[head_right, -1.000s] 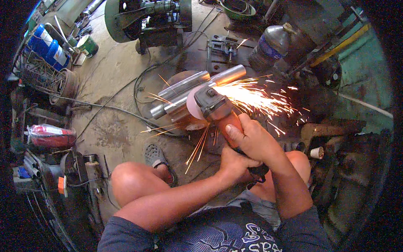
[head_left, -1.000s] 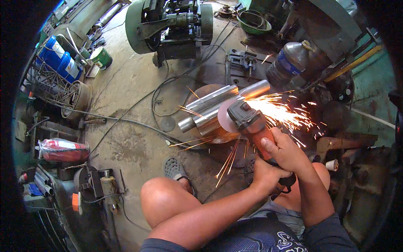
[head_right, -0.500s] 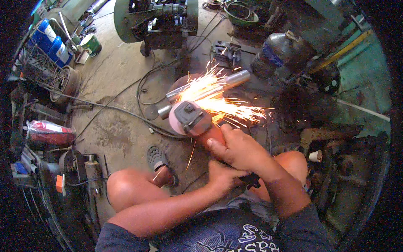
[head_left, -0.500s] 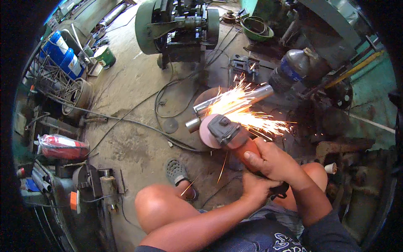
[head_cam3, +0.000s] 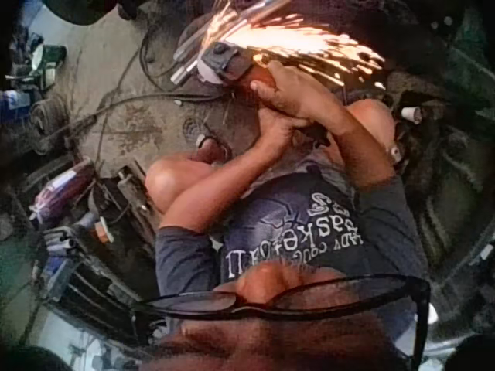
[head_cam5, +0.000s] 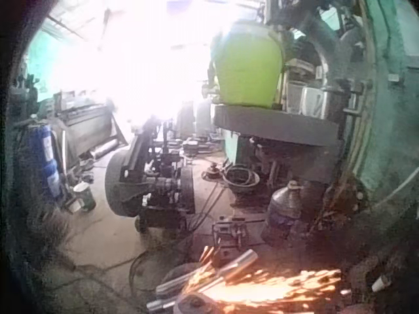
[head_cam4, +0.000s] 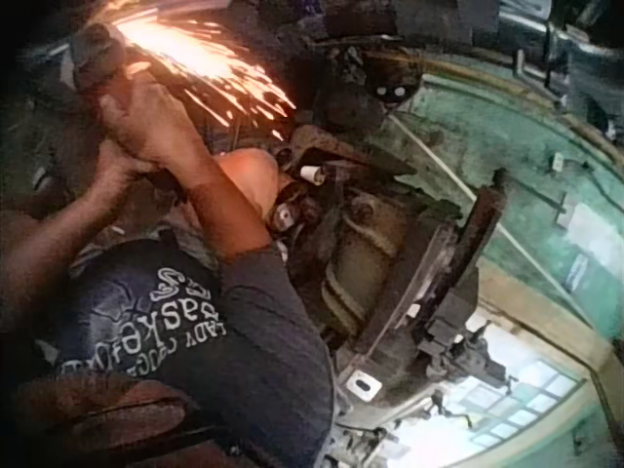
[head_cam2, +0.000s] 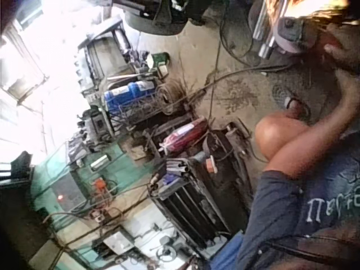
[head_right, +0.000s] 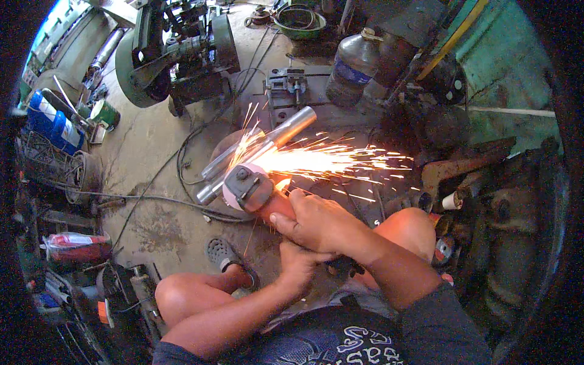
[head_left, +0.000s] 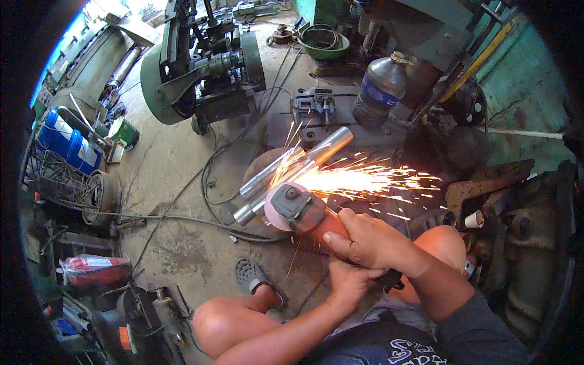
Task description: The person sits on the floor and uses an angle grinder to smooth the edges of several metal pipes. Sparks fly as the grinder contacts the metal. The person repositions the pipes and continues grinding different sections.
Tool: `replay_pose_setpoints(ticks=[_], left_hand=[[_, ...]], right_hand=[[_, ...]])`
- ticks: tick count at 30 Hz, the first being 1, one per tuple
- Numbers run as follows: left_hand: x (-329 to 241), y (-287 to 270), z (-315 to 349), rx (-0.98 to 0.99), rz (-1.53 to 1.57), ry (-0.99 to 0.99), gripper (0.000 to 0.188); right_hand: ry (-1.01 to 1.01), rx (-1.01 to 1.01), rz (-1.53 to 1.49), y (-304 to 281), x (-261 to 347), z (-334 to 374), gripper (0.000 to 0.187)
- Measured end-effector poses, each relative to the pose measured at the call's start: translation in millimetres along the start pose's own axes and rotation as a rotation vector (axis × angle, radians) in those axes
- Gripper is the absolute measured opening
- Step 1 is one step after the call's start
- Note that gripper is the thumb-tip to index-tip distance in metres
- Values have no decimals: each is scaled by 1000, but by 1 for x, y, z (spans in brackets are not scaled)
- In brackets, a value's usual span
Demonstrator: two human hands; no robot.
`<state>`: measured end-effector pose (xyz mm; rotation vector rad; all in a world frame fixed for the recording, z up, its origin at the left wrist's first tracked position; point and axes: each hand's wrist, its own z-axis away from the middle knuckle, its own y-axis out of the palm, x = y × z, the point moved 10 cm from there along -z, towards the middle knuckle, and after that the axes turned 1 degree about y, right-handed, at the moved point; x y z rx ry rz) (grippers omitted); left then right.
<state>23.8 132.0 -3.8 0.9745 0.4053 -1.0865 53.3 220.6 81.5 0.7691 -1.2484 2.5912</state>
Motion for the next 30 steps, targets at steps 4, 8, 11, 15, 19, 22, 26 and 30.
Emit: replay_pose_setpoints(ticks=[4,8,11,15,19,22,26,30], left_hand=[[-14,13,-11,-38,-82,194,87],[-8,29,-25,25,1,151,90],[-5,37,-36,39,-41,155,88],[-5,45,-47,46,-44,190,84],[-12,51,-50,22,-10,249,82],[-16,53,-49,-1,-37,252,81],[-9,60,-50,50,10,133,78],[-12,61,-48,63,-17,133,70]], right_hand=[[15,-51,-51,-13,-19,2,62],[-29,-147,-85,-26,-34,1,63],[-4,-173,-99,-31,-48,-3,59],[6,-208,-138,-38,-59,-3,55],[21,-208,-163,-42,-64,-4,53],[62,-205,-153,-43,-70,-3,52],[54,-230,-124,-46,-72,-4,50],[43,-233,-135,-46,-72,-4,49]])
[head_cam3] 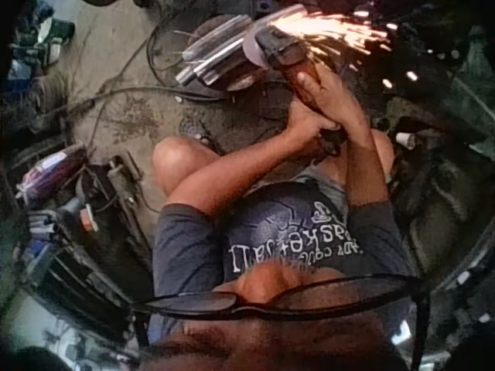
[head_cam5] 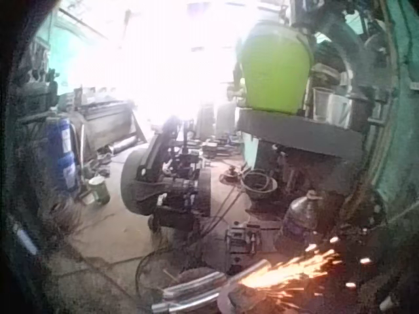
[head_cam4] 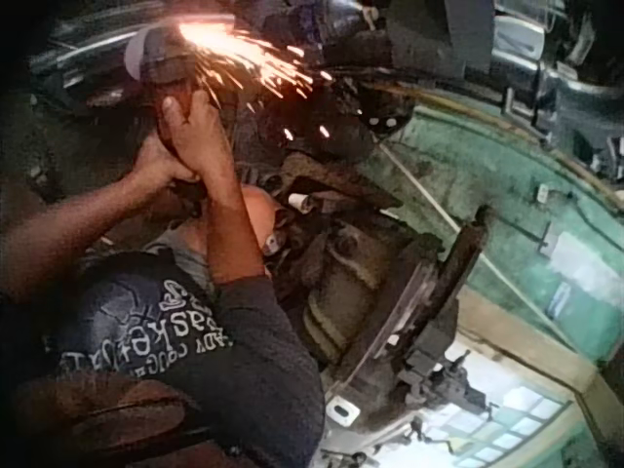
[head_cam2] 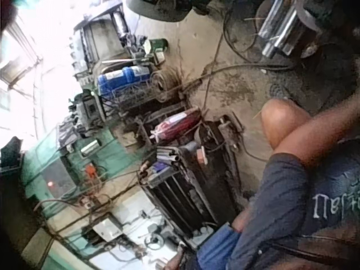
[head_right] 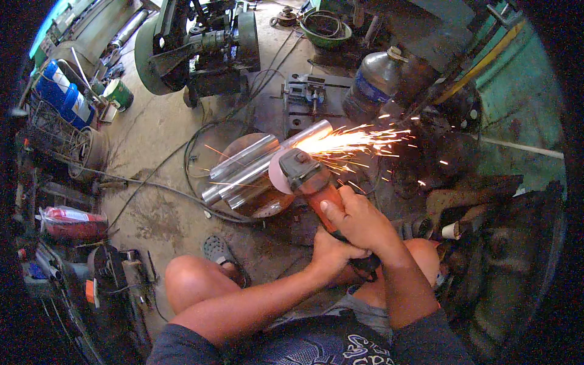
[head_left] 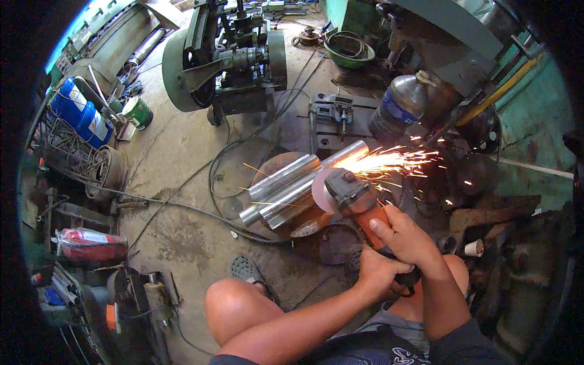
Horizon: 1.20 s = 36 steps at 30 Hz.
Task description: The person sits on the floor and uses an angle grinder to smooth the edges of several metal pipes. Sparks fly as the grinder contacts the metal. The person repositions the pipes and continues grinding different sections.
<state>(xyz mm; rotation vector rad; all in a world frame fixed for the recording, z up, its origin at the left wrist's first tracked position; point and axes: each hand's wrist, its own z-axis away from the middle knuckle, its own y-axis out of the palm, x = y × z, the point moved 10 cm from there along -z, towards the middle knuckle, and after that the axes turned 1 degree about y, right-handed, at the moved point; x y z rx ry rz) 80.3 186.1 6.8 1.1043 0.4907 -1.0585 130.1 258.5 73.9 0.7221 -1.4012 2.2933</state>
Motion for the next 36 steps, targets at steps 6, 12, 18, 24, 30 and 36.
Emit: replay_pose_setpoints(ticks=[6,12,18,24,30,36], left_hand=[[-3,-3,0,-36,-35,21,58],[-11,-14,10,-78,-103,24,59],[-3,-35,25,-146,-143,-86,53],[-3,-55,46,-183,23,-17,63],[-3,-71,67,-196,103,-65,77],[-11,-89,73,-239,-47,55,82]], right_hand=[[-53,2,-46,1,5,1,44],[-118,20,-39,10,13,0,43],[-128,73,-35,30,27,3,46],[-159,137,17,56,52,10,51],[-219,215,46,78,81,19,63],[-161,269,145,91,91,18,65]])
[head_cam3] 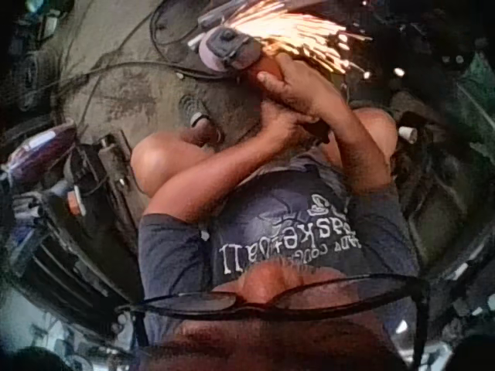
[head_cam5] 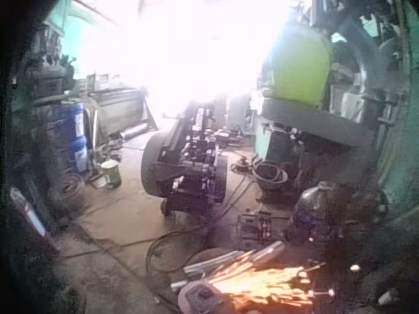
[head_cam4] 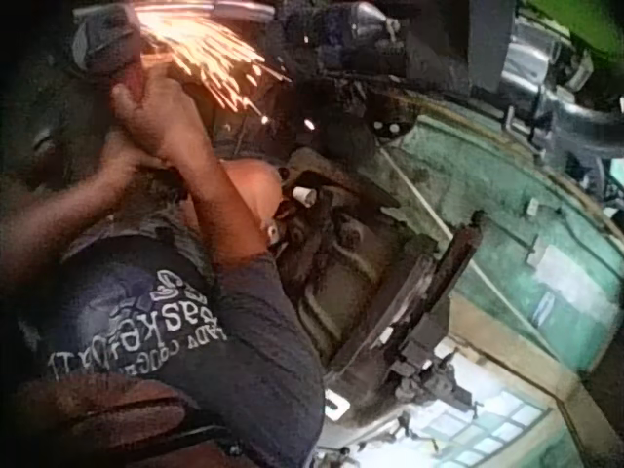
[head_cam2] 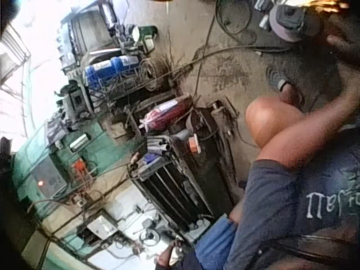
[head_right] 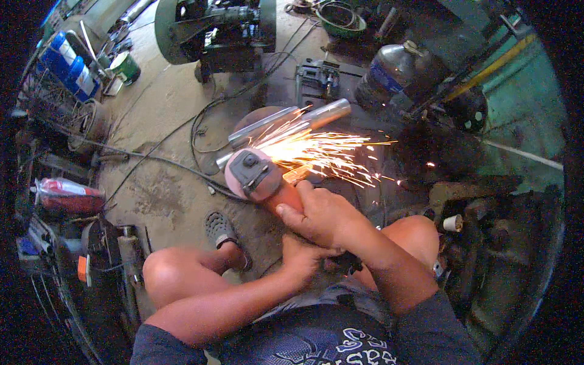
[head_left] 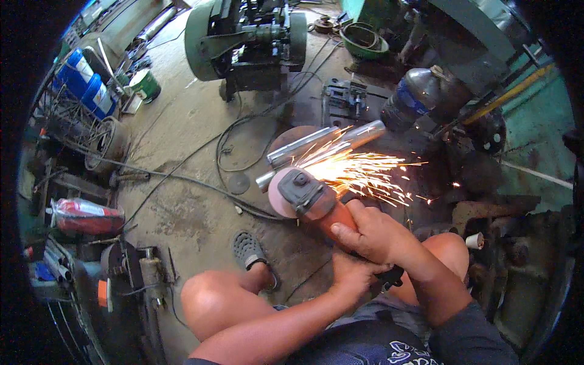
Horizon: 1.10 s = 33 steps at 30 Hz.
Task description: The person sits on the floor and uses an angle grinder to smooth the edges of several metal pipes. Sparks fly as the grinder contacts the metal. The person repositions the pipes and continues grinding different sections.
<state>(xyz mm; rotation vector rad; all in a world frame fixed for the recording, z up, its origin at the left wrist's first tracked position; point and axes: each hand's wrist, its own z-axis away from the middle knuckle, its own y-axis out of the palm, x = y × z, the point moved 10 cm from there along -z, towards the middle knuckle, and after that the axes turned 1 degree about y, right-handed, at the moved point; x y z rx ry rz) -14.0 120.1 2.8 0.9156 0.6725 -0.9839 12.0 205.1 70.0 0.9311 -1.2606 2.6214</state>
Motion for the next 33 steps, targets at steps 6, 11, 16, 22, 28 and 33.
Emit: replay_pose_setpoints(ticks=[6,11,16,22,28,33], left_hand=[[16,12,-5,119,105,-103,89],[15,23,-14,76,24,-6,76],[21,45,-27,113,-143,4,70],[31,70,-46,128,-73,-50,71],[26,92,-51,192,28,-69,64],[22,89,-45,170,-10,-146,59]], right_hand=[[27,16,17,-6,-5,4,65],[77,-12,-10,-20,-27,10,64],[86,-93,-39,-36,-51,13,62],[131,-186,-96,-54,-82,15,56],[98,-248,-154,-66,-92,16,48],[50,-276,-130,-66,-91,19,44]])
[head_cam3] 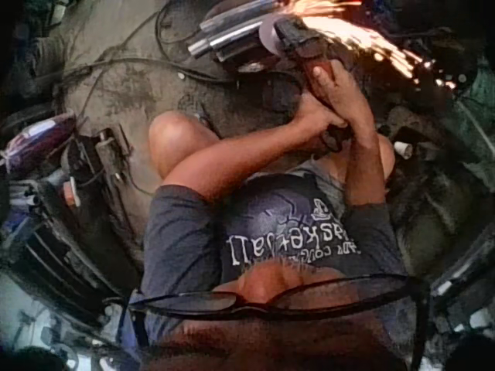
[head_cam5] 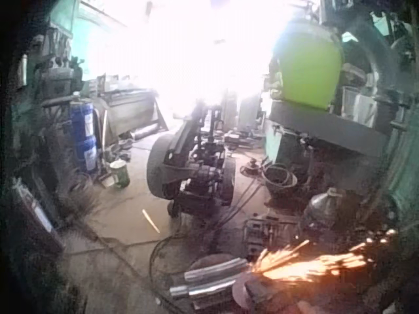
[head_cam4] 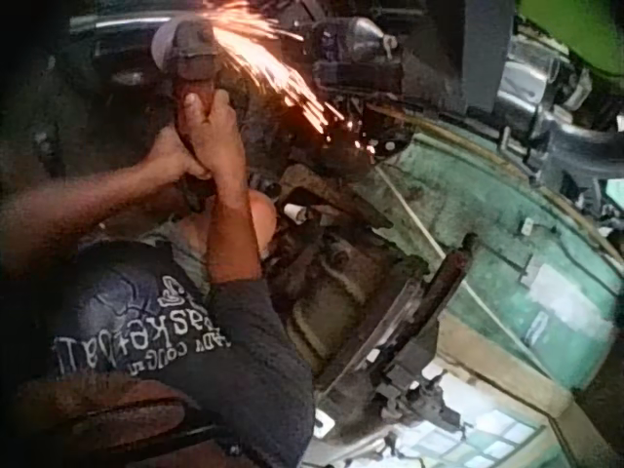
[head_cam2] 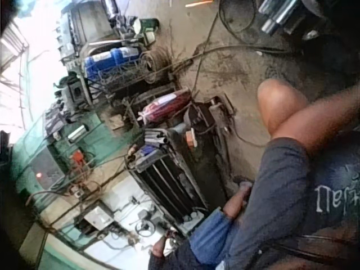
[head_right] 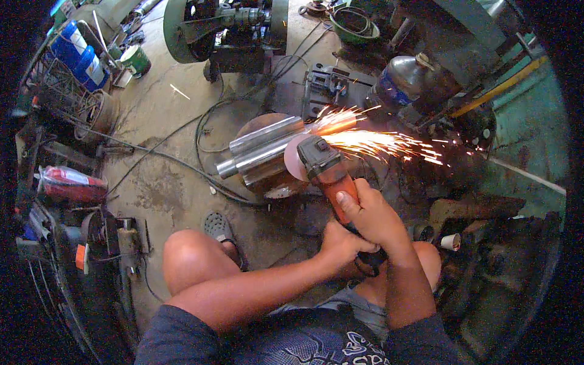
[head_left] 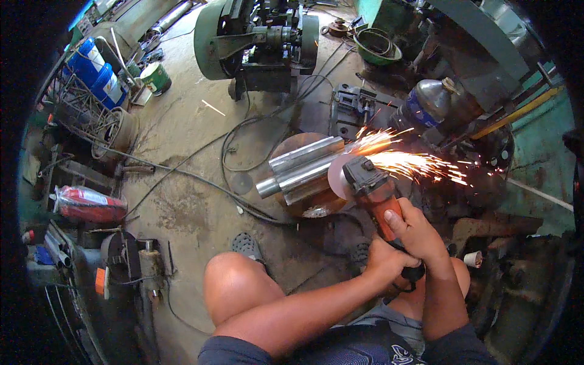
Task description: The person sits on the floor and uses an angle grinder to smooth the edges of several metal pipes. Sparks fly as the grinder contacts the metal. The person repositions the pipes and continues grinding different sections.
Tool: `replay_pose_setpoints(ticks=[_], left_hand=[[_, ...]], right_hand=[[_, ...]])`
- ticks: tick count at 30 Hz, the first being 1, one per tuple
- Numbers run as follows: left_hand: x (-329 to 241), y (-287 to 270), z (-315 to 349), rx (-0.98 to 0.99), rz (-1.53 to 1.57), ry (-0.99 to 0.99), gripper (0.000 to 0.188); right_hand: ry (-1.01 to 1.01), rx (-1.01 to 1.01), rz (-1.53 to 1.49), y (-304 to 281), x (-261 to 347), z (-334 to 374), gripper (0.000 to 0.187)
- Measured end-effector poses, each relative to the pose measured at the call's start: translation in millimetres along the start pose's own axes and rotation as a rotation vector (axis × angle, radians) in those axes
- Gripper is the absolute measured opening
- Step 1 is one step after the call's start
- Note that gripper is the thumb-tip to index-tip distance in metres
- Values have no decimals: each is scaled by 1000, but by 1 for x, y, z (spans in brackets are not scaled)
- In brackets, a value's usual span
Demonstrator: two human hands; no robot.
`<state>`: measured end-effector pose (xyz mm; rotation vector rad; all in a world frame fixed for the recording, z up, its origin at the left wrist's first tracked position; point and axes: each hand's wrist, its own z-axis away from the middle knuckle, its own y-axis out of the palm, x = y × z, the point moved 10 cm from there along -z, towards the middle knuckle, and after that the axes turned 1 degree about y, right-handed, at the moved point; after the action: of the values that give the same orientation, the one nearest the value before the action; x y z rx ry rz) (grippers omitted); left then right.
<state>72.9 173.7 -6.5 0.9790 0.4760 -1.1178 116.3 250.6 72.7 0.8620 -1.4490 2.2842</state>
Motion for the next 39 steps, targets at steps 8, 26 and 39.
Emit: replay_pose_setpoints(ticks=[8,26,39], left_hand=[[-11,-23,23,-46,15,13,61],[-12,-75,59,-96,-30,203,79],[-10,-40,33,-20,25,94,82]], right_hand=[[-44,82,-41,23,25,2,48],[-109,252,85,82,86,10,59],[1,134,60,39,44,4,62]])
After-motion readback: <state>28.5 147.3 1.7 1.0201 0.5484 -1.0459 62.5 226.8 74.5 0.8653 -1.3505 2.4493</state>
